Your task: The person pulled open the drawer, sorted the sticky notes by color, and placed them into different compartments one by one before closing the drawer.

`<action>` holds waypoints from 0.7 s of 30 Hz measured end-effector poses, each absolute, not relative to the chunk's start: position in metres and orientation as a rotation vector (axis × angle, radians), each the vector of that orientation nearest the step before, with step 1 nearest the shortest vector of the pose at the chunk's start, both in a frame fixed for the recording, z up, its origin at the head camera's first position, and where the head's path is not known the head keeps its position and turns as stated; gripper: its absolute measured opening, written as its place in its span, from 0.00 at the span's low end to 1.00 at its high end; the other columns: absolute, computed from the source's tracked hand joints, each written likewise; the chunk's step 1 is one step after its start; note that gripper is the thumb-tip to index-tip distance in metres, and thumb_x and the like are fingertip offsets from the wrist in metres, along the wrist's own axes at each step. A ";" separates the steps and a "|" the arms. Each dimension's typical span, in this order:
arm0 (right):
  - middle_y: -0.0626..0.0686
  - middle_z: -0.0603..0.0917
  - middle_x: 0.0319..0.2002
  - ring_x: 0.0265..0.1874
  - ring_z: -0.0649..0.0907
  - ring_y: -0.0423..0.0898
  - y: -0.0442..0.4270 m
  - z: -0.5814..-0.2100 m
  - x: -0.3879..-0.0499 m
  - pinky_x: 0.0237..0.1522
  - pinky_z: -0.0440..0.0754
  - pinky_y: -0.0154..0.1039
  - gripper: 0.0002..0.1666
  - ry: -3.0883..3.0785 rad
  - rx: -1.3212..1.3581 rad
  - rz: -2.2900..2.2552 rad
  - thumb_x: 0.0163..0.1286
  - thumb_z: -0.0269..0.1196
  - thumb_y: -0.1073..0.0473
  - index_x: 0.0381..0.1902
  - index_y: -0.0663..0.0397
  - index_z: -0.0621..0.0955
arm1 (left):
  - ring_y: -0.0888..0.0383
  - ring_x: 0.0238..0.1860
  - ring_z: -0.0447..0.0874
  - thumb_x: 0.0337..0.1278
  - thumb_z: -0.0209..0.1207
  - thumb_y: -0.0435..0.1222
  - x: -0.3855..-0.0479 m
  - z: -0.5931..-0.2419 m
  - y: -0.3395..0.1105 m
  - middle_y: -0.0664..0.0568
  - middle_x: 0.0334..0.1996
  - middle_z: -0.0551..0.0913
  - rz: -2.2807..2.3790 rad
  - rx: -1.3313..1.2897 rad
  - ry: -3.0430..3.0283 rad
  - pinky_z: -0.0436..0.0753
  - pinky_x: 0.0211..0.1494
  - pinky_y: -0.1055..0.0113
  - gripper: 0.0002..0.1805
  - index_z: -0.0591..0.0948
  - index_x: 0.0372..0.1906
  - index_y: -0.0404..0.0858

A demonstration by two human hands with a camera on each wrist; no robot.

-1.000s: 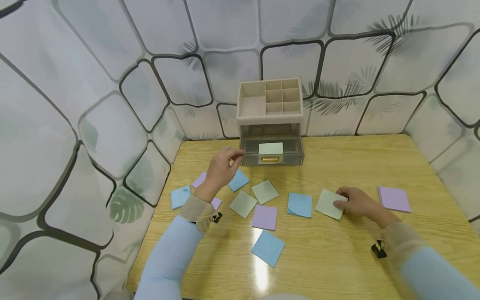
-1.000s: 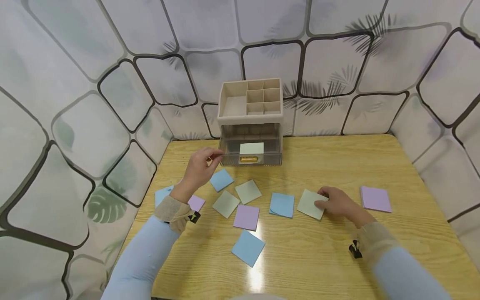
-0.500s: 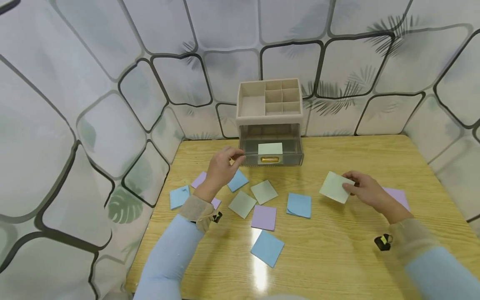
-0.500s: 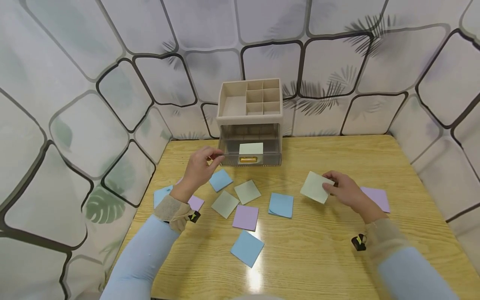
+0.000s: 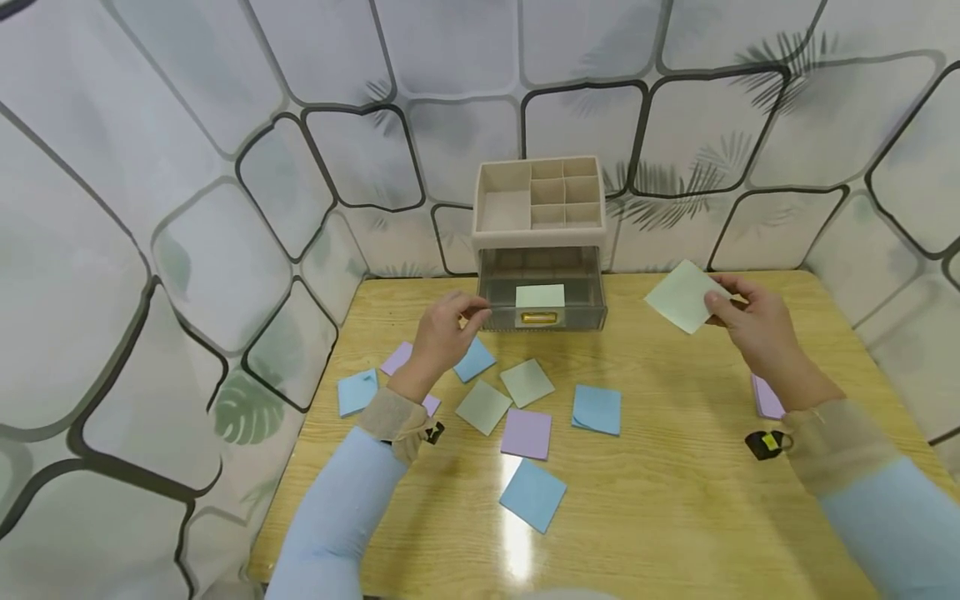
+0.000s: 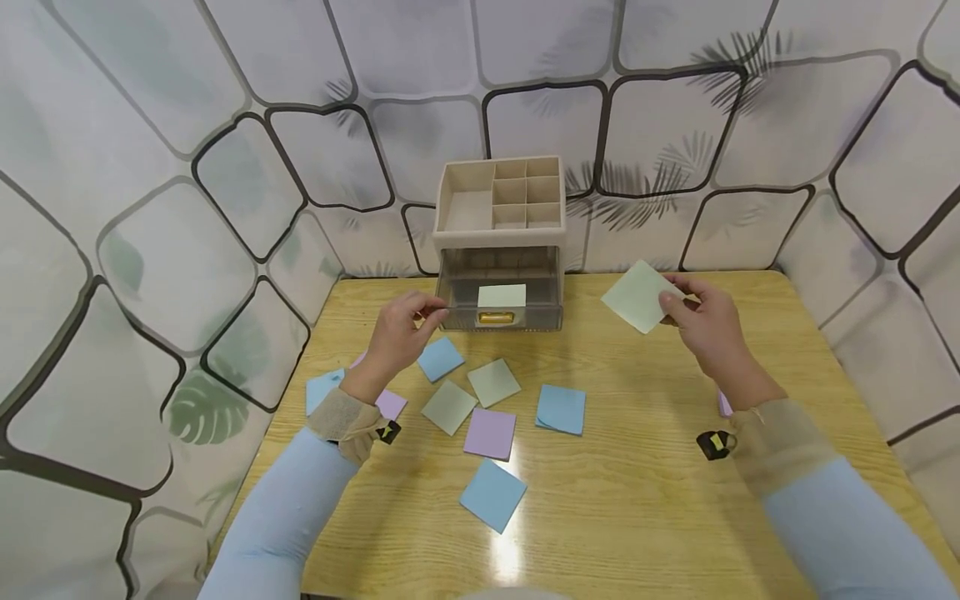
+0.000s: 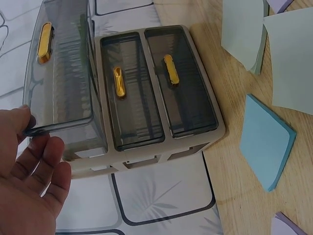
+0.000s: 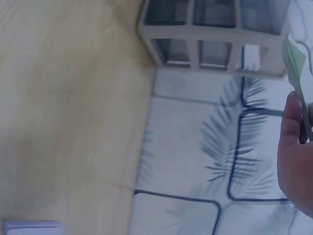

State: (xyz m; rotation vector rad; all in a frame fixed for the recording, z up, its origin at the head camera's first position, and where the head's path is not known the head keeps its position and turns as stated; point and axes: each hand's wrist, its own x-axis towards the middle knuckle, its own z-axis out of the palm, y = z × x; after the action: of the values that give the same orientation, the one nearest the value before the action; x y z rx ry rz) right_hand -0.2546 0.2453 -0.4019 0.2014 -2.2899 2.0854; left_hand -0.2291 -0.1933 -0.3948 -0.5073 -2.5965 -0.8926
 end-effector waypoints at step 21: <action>0.36 0.78 0.53 0.44 0.84 0.28 0.188 -0.340 -0.262 0.43 0.86 0.23 0.20 -2.365 0.467 1.882 0.85 0.55 0.63 0.69 0.62 0.78 | 0.49 0.40 0.88 0.74 0.66 0.36 -0.229 -0.394 -0.193 0.44 0.38 0.89 -0.907 -0.510 -2.587 0.88 0.46 0.55 0.08 0.90 0.47 0.35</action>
State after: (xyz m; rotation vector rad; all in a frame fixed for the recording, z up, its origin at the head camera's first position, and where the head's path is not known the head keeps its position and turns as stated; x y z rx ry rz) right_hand -0.2619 0.1883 -0.3400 0.4668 -2.3655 1.8816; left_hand -0.2295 -0.1925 -0.3942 -0.5100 -2.5872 -0.9073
